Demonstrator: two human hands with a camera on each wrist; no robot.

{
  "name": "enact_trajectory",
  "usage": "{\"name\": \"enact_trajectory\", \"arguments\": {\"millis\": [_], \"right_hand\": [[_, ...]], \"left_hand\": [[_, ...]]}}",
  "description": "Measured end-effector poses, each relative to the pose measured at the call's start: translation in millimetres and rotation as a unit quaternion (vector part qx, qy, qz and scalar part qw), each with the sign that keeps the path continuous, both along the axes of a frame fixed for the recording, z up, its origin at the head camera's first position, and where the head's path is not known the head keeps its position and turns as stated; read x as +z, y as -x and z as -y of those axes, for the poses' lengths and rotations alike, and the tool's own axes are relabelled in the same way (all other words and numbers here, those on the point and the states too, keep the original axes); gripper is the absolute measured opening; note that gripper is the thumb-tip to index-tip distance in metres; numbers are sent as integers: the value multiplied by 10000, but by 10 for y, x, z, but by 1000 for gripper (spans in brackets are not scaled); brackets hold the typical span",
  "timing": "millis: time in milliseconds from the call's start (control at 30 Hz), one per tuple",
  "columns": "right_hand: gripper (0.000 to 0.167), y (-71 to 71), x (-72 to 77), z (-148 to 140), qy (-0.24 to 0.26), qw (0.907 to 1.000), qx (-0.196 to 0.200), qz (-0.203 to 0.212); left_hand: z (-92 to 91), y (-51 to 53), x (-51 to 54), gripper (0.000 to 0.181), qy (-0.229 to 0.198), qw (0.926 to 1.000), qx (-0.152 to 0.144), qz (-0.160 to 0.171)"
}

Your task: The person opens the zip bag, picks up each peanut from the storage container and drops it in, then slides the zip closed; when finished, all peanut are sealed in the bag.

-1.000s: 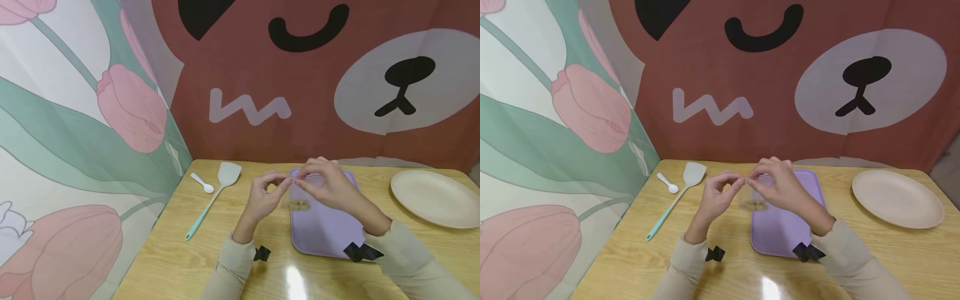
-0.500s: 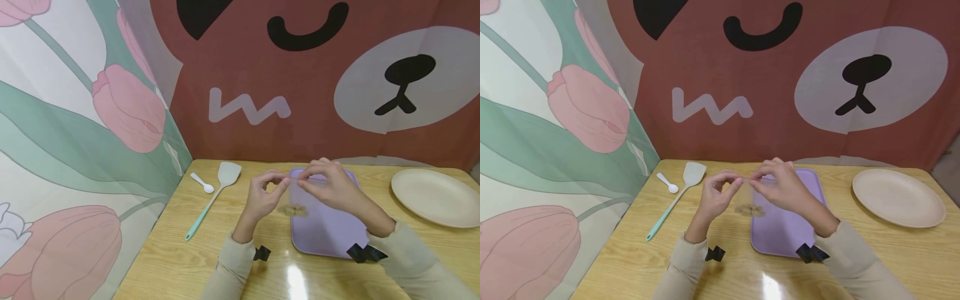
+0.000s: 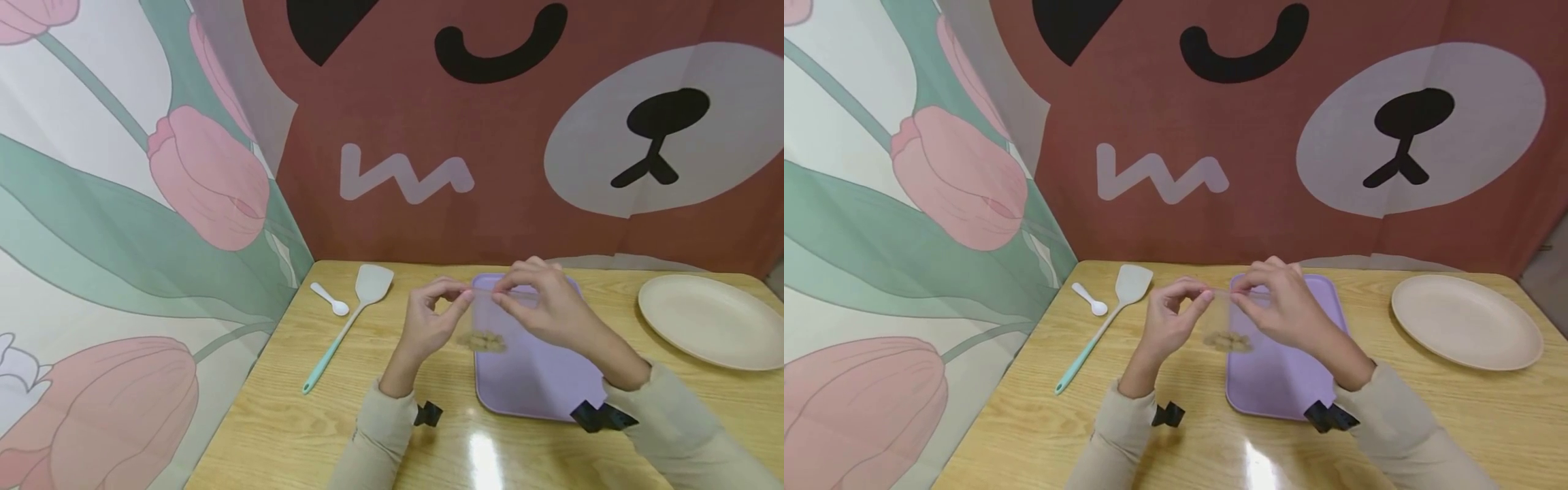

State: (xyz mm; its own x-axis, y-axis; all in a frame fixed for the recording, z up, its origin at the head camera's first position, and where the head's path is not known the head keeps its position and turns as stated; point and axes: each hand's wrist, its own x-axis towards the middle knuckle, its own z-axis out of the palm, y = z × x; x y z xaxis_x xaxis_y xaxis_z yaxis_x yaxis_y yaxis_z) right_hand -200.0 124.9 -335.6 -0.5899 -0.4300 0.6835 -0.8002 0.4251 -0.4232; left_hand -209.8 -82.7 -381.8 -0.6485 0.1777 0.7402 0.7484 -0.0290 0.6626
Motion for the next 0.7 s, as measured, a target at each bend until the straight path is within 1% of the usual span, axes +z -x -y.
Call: {"name": "enact_trajectory", "arguments": {"millis": [100, 300, 333, 567, 700], "right_hand": [[18, -15, 7, -2, 42, 9999, 36, -102], [17, -29, 6, -22, 81, 9998, -165, -110], [17, -31, 3, -27, 90, 9997, -191, -85], [19, -36, -17, -38, 160, 9997, -174, -78], [18, -41, -16, -54, 176, 9995, -250, -42]], "left_hand": [[-7, -2, 3, 6, -11, 10000, 5, -20], [-9, -30, 24, 7, -17, 9999, 130, -16], [-8, -42, 38, 7, -21, 9999, 150, -5], [-18, -206, 244, 6, -20, 9999, 115, -12], [-24, -214, 256, 6, -33, 9999, 109, -34]]}}
